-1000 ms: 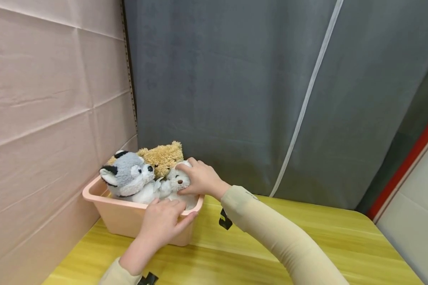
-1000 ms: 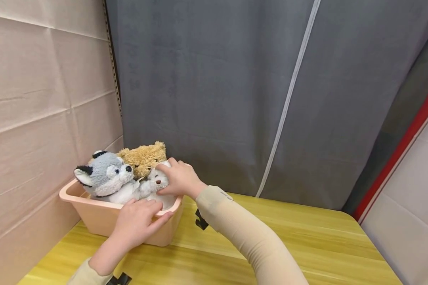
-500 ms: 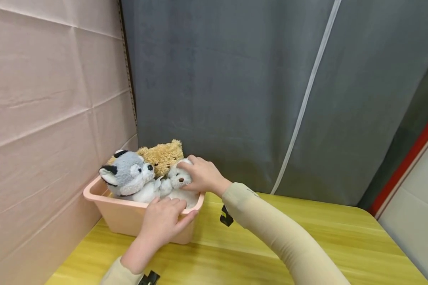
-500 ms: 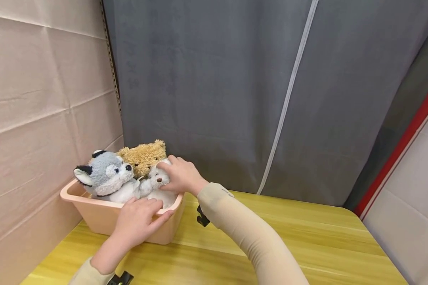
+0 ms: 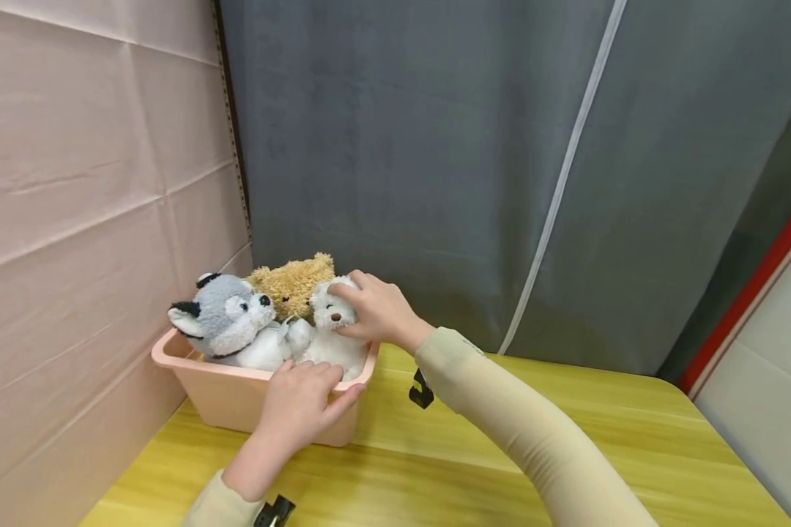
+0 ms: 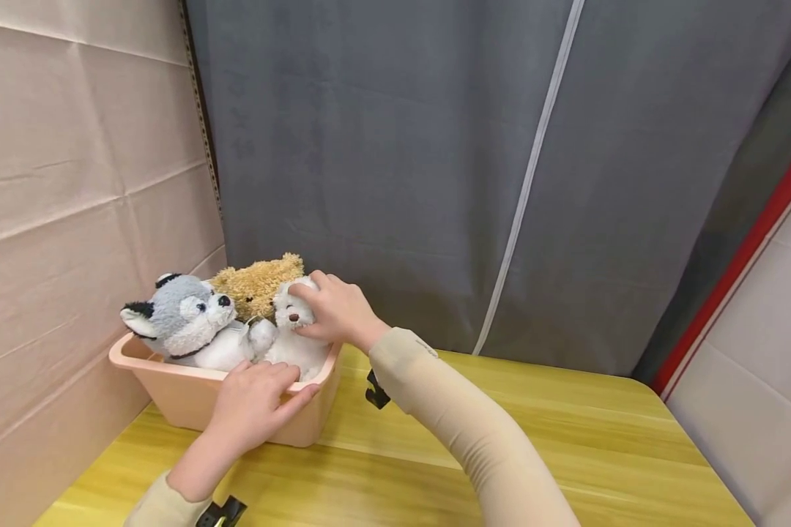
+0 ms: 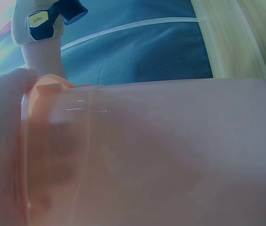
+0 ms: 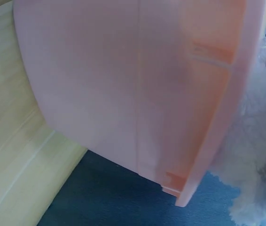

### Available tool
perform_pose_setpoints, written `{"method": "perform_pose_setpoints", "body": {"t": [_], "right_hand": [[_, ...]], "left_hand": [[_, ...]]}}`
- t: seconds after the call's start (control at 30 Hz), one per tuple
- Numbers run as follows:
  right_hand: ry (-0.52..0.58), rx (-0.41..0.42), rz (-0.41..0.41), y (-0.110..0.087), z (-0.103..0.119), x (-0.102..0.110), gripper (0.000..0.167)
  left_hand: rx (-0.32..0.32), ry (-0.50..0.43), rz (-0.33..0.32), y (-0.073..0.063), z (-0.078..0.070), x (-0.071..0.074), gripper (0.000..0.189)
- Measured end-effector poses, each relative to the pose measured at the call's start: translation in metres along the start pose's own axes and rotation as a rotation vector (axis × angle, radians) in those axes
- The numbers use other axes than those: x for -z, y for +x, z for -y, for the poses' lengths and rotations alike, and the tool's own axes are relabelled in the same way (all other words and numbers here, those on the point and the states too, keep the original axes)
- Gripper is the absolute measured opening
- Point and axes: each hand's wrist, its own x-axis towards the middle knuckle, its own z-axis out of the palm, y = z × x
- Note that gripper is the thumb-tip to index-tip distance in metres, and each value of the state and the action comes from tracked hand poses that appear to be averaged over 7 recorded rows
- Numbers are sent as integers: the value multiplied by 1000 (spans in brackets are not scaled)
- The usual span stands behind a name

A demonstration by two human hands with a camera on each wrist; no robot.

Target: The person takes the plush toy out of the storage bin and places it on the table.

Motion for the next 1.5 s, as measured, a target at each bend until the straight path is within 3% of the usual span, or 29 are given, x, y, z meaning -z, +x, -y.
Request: {"method": "perform_pose_setpoints", "body": {"t": [0.7,1.5], "right_hand": [[-52,27,-173,-13,-10,12,53],[-58,2,-224,-14,-22,32,52]], "left_hand": [[-62,43,30,-7,-6,-7,40],[-91,67,1,-9,-6,-13,43]]}}
